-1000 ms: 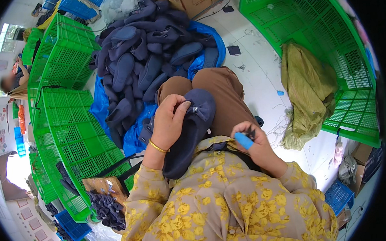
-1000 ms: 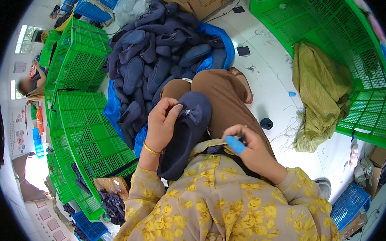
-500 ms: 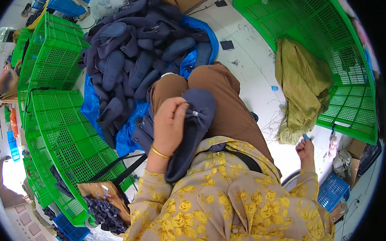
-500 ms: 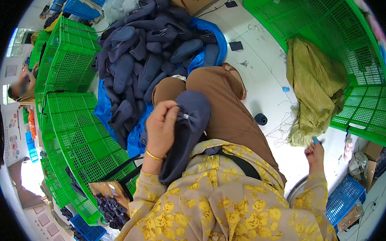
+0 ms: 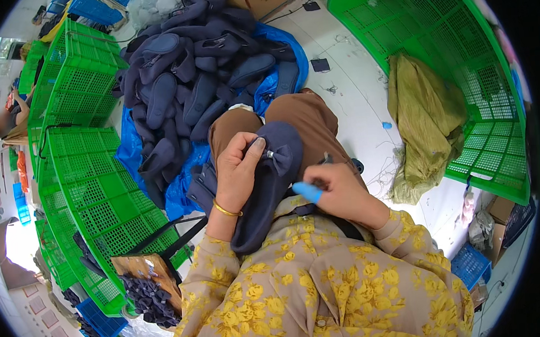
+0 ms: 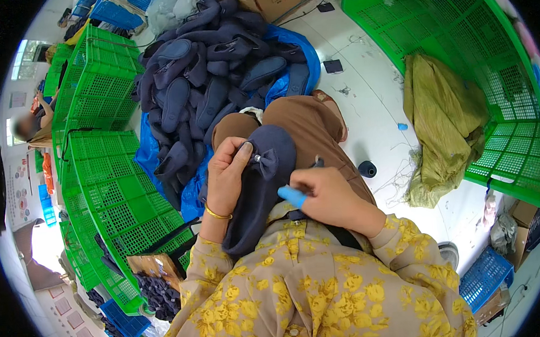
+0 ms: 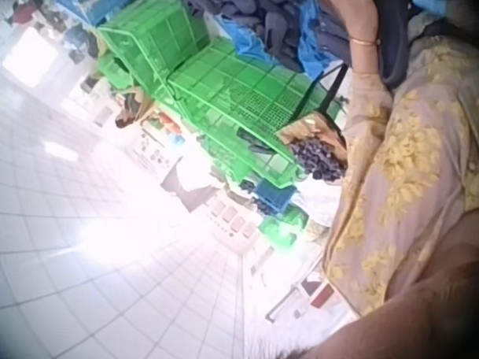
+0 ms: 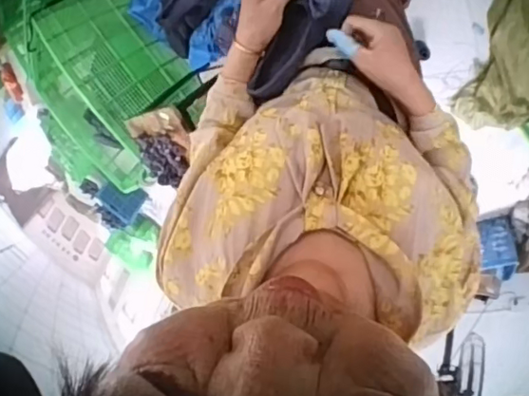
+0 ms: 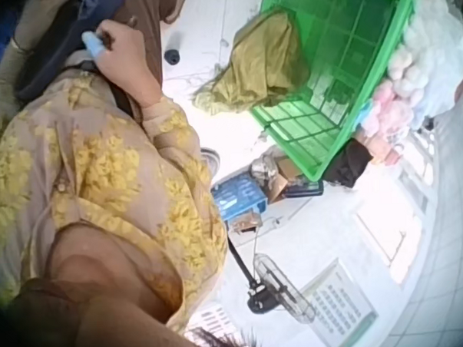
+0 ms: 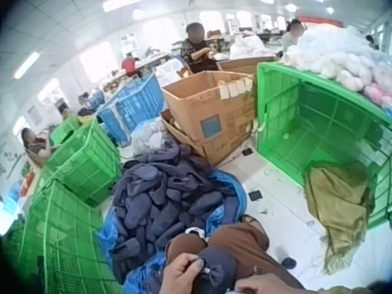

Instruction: The person sits on the floor and repeatedly trims loose threads and fabric edges on dark slip-on shoes using a small blue tool. The person handles one shoe at a time, turning it to access different areas, and discards cut pieces.

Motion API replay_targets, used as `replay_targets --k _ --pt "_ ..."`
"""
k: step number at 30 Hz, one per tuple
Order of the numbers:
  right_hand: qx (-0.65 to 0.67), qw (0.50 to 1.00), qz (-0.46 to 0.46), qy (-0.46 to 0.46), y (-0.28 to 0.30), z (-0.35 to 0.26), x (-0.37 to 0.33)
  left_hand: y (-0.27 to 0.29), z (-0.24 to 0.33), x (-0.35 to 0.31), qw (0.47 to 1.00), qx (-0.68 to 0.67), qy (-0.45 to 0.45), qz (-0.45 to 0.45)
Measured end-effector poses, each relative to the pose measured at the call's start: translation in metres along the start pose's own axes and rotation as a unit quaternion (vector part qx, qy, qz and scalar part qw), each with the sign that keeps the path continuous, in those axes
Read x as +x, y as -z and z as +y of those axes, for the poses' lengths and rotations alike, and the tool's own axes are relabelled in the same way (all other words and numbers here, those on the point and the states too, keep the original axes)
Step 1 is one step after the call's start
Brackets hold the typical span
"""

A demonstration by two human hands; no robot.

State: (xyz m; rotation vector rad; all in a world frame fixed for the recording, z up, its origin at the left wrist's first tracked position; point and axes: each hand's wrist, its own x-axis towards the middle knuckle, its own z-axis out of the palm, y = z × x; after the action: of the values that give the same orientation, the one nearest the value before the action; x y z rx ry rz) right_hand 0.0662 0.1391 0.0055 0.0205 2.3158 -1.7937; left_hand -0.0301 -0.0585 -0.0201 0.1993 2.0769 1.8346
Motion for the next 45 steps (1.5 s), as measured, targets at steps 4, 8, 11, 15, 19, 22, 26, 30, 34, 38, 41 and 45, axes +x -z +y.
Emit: replay_targets --k 4,8,11,15,19,22,26,30,34,38,41,45 --pt "0.269 0.948 0.125 0.118 0.004 0.009 0.018 -0.017 -0.008 0.000 1.000 0.002 -0.008 0.017" --pt "0.619 0.781 0.079 0.038 -0.013 0.004 0.048 -0.025 -0.023 0.003 0.997 0.038 -0.047 0.050" --pt "0.634 0.770 0.066 -0.025 -0.016 0.012 0.050 -0.028 -0.018 0.001 0.993 0.064 -0.054 0.085" --pt "0.610 0.785 0.086 -0.060 -0.017 0.010 0.039 -0.029 -0.022 -0.001 0.989 0.059 -0.053 0.128" --pt "0.629 0.766 0.111 -0.069 -0.014 0.006 0.022 -0.031 -0.023 -0.003 0.990 0.013 -0.053 0.127" --pt "0.643 0.759 0.093 -0.042 -0.009 0.011 0.025 -0.027 -0.020 -0.002 0.993 0.052 -0.045 0.101" --pt "0.479 0.857 0.175 0.067 0.000 0.020 0.034 -0.025 -0.011 0.001 0.965 0.193 -0.127 0.125" --pt "-0.045 0.959 0.262 -0.094 0.041 0.036 0.014 -0.018 -0.004 -0.005 0.965 0.193 -0.130 0.121" --pt "-0.289 0.909 0.258 -0.154 0.057 0.072 -0.010 -0.013 0.009 -0.010 0.976 0.170 -0.132 0.021" --pt "-0.112 0.970 0.185 -0.108 0.041 0.028 -0.007 -0.023 0.024 -0.008 0.902 0.339 -0.265 0.024" --pt "0.013 0.993 0.074 -0.092 0.025 0.004 0.001 -0.023 0.014 -0.008 0.932 0.287 -0.216 0.045" --pt "0.029 0.999 0.031 -0.021 0.010 0.001 0.011 -0.017 0.013 -0.011 0.985 0.158 -0.062 0.031"
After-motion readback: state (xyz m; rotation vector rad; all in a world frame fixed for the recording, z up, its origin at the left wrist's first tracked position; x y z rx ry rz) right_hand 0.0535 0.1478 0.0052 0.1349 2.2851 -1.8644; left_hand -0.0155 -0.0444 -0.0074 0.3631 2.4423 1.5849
